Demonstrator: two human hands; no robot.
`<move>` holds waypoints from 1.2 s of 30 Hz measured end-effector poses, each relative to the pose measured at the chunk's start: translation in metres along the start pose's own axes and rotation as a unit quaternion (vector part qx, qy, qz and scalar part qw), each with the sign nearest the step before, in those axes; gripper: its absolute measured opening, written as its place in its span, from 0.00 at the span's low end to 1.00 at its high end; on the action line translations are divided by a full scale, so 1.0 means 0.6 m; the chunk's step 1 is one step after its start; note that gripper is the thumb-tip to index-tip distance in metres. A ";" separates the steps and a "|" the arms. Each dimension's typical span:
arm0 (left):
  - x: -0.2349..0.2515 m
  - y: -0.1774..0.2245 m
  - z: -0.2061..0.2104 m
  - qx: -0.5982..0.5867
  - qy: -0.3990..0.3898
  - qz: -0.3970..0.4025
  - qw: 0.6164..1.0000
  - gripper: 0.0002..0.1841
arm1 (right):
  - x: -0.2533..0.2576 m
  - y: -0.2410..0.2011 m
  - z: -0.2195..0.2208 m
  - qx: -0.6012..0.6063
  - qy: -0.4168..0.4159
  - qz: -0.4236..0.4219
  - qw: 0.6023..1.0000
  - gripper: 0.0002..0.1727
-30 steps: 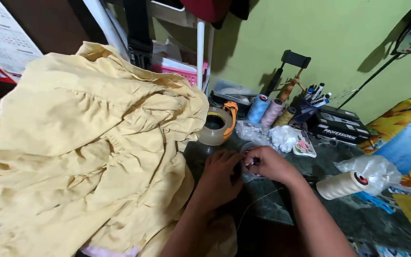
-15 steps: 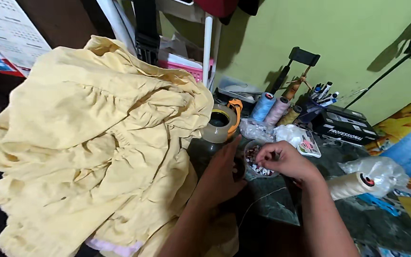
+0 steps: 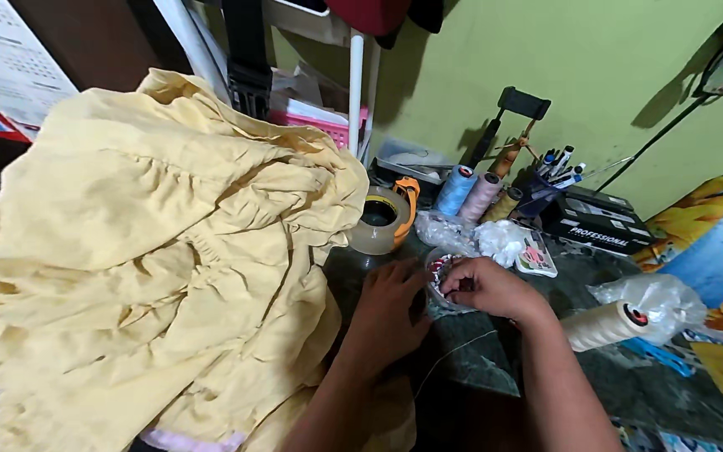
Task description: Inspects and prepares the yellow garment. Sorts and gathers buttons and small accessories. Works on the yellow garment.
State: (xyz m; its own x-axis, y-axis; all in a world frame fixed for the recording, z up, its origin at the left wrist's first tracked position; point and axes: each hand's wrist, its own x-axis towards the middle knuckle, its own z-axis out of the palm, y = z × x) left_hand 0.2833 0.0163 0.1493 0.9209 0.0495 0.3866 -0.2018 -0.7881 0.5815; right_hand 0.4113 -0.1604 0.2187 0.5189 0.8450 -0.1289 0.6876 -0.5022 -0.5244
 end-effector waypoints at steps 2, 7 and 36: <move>0.000 -0.001 0.001 0.004 0.006 0.009 1.000 0.28 | 0.004 -0.001 0.006 -0.020 0.009 0.009 1.000 0.06; -0.002 -0.002 0.003 -0.010 0.028 0.014 0.999 0.27 | 0.014 -0.003 0.018 -0.057 0.012 0.001 0.998 0.06; -0.003 -0.032 -0.019 -0.195 0.015 -0.007 0.981 0.56 | 0.030 0.010 0.047 -0.021 0.048 -0.084 0.995 0.08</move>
State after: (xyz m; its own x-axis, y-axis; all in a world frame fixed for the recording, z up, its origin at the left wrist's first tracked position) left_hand 0.2820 0.0381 0.1457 0.9153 0.0807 0.3946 -0.3074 -0.4932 0.8138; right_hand 0.4104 -0.1427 0.1896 0.4398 0.8972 0.0402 0.7882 -0.3641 -0.4962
